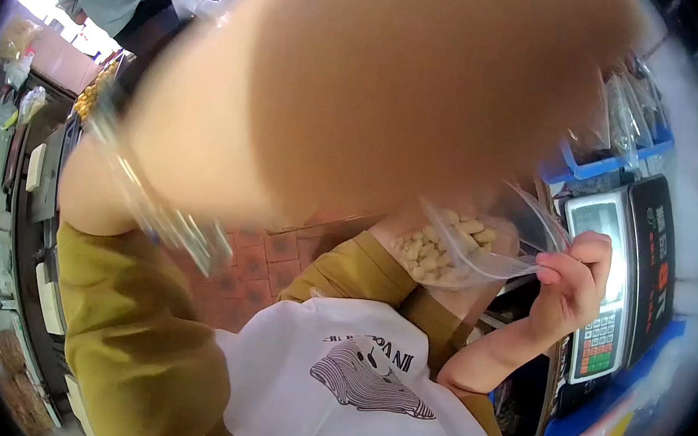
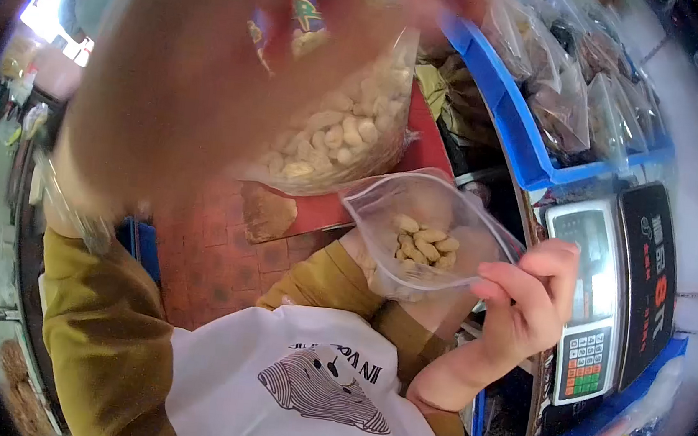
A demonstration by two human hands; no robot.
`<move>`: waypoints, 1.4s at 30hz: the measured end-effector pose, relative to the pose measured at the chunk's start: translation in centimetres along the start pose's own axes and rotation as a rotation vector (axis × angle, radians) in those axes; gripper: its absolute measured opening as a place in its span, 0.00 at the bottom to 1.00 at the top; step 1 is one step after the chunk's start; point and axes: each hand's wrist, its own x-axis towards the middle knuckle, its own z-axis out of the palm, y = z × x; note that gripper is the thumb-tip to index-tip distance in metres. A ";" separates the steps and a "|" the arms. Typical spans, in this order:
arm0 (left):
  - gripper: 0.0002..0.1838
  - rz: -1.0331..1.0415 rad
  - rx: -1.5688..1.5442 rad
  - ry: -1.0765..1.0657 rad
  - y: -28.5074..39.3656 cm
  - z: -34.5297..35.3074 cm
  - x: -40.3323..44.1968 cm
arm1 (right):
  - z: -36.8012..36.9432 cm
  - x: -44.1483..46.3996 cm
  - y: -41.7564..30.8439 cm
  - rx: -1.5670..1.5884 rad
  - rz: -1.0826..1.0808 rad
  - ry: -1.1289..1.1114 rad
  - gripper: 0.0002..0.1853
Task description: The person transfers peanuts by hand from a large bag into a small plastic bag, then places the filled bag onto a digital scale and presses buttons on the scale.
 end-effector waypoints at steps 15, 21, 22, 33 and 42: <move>0.60 -0.638 0.106 -0.877 -9.2 3.4 -3.3 | 0.4 -0.1 -0.8 0.025 0.083 -0.009 0.21; 0.71 -0.691 0.097 -1.077 -7.8 3.1 -3.1 | 0.4 -0.1 -0.4 0.044 0.100 0.003 0.19; 0.69 -0.648 0.135 -1.014 -7.9 3.3 -3.9 | 0.2 -0.2 -0.4 0.052 0.097 0.004 0.18; 0.41 -0.512 0.046 -0.682 -10.7 3.7 -6.0 | -0.4 -0.3 0.2 0.057 0.095 0.007 0.16; 0.34 -0.678 0.149 -0.529 -10.8 4.1 -6.4 | 0.0 -0.3 -0.2 0.074 0.108 -0.018 0.15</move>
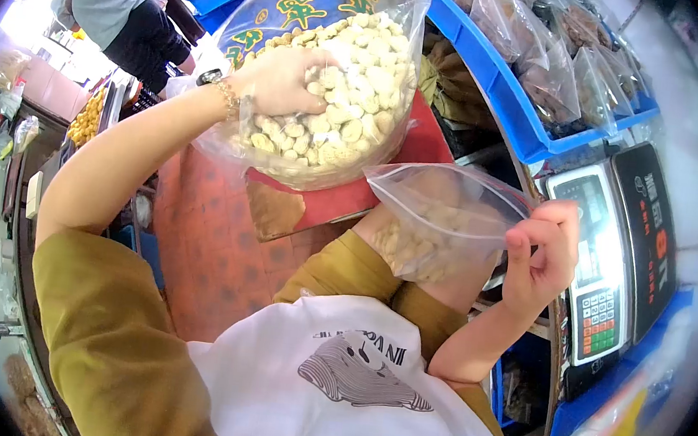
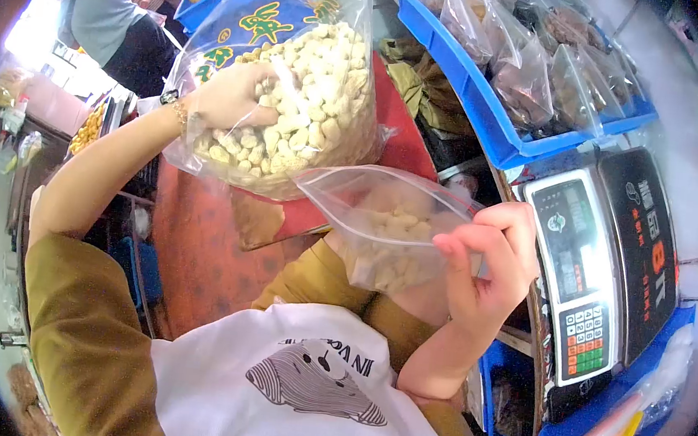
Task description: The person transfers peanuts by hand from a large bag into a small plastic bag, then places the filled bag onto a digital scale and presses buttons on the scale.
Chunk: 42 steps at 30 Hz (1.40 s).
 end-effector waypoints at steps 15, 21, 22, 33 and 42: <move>0.18 -0.094 -0.994 -0.016 4.3 -8.6 -0.3 | 1.1 -0.7 0.0 -0.006 -0.034 0.059 0.22; 0.23 0.142 -1.230 -0.155 10.5 -8.0 -1.1 | 1.5 -1.3 -1.0 -0.036 0.068 0.082 0.26; 0.23 0.167 -1.248 -0.157 13.1 -7.8 -1.6 | 1.8 -1.5 -1.2 -0.031 0.059 0.091 0.26; 0.19 0.278 -1.195 -0.496 18.5 -1.8 -1.4 | 3.1 -3.3 -1.5 0.056 0.007 0.191 0.41; 0.21 0.173 -0.555 -0.599 18.7 -1.9 -1.5 | 3.1 -3.2 -0.3 0.039 -0.177 0.195 0.35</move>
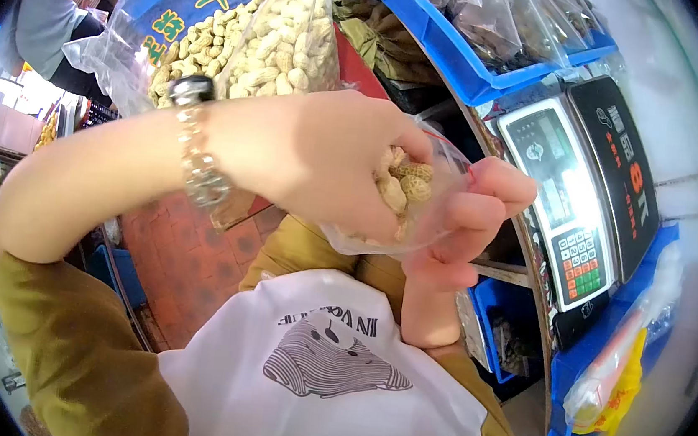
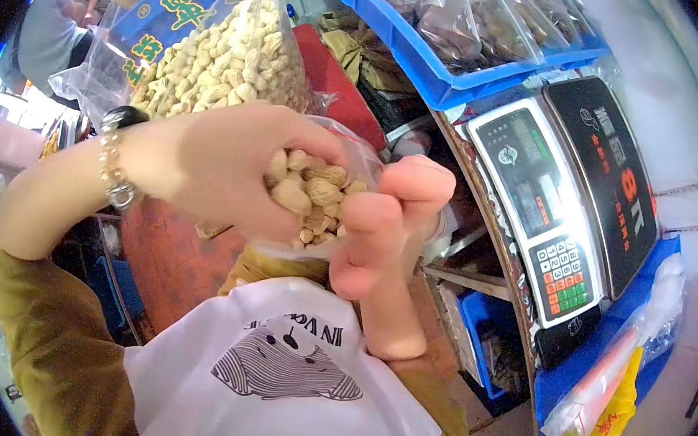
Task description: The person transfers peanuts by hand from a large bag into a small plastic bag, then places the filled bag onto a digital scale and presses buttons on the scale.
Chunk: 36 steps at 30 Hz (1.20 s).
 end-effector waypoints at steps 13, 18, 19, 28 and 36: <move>0.19 -0.014 0.350 -0.121 -2.0 2.4 4.4 | -1.5 -0.3 0.4 -0.286 -0.278 -0.251 0.32; 0.25 -0.028 0.316 -0.022 -1.7 1.4 3.2 | -1.0 -0.1 0.2 -0.196 -0.096 -0.083 0.28; 0.24 -0.002 0.258 -0.002 -1.8 0.9 2.7 | -1.0 -0.1 0.2 -0.193 -0.072 -0.060 0.27; 0.22 -0.176 0.309 0.100 1.7 -1.5 -2.9 | -2.1 3.6 1.5 -0.108 0.108 -0.187 0.13; 0.07 0.316 0.849 0.626 -0.6 -0.4 -3.6 | -3.3 7.7 2.6 -0.118 0.014 -0.134 0.14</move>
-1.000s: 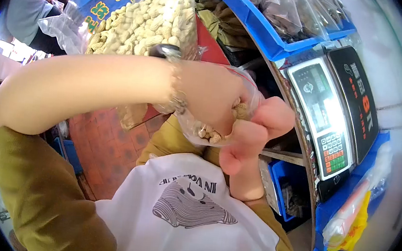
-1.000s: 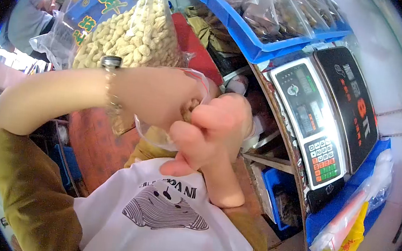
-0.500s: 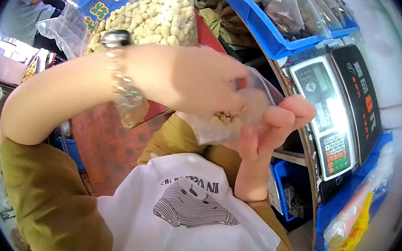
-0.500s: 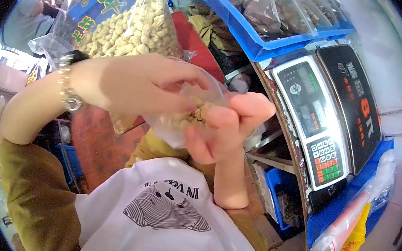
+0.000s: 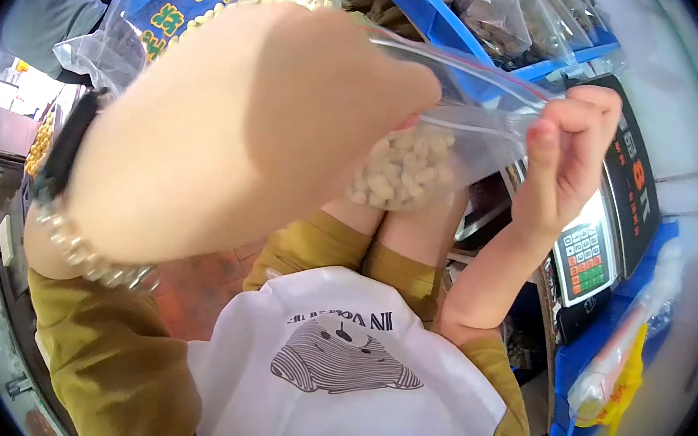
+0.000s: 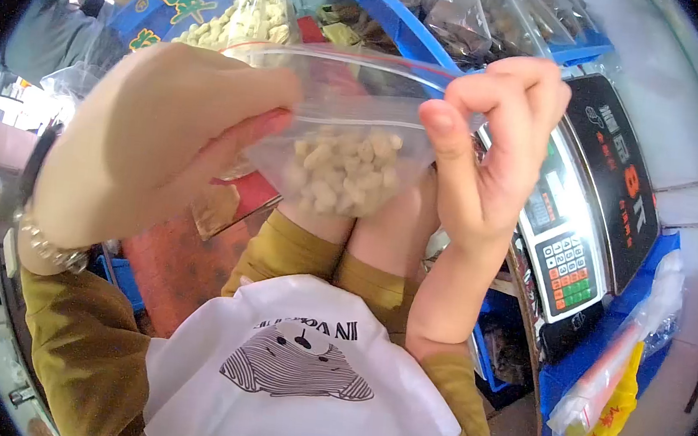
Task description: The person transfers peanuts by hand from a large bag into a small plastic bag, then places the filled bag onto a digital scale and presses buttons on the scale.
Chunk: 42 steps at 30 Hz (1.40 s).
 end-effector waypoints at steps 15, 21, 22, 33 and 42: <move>0.13 0.049 -0.059 0.105 -1.3 2.5 -0.3 | 4.2 -11.4 3.6 0.186 0.580 -0.574 0.67; 0.17 0.056 0.010 0.219 -2.5 -2.3 -1.4 | 4.6 -12.2 4.7 0.191 0.553 -0.545 0.65; 0.17 0.011 0.040 0.230 -3.2 -3.3 -1.9 | 4.7 -12.6 4.8 0.226 0.544 -0.514 0.65; 0.37 -0.101 0.096 -0.258 -17.1 0.4 -2.4 | 5.1 -15.0 4.9 0.458 0.603 -0.426 0.62; 0.29 -0.364 0.309 -0.941 -23.5 5.6 1.8 | 5.0 -15.0 4.4 0.451 0.651 -0.448 0.62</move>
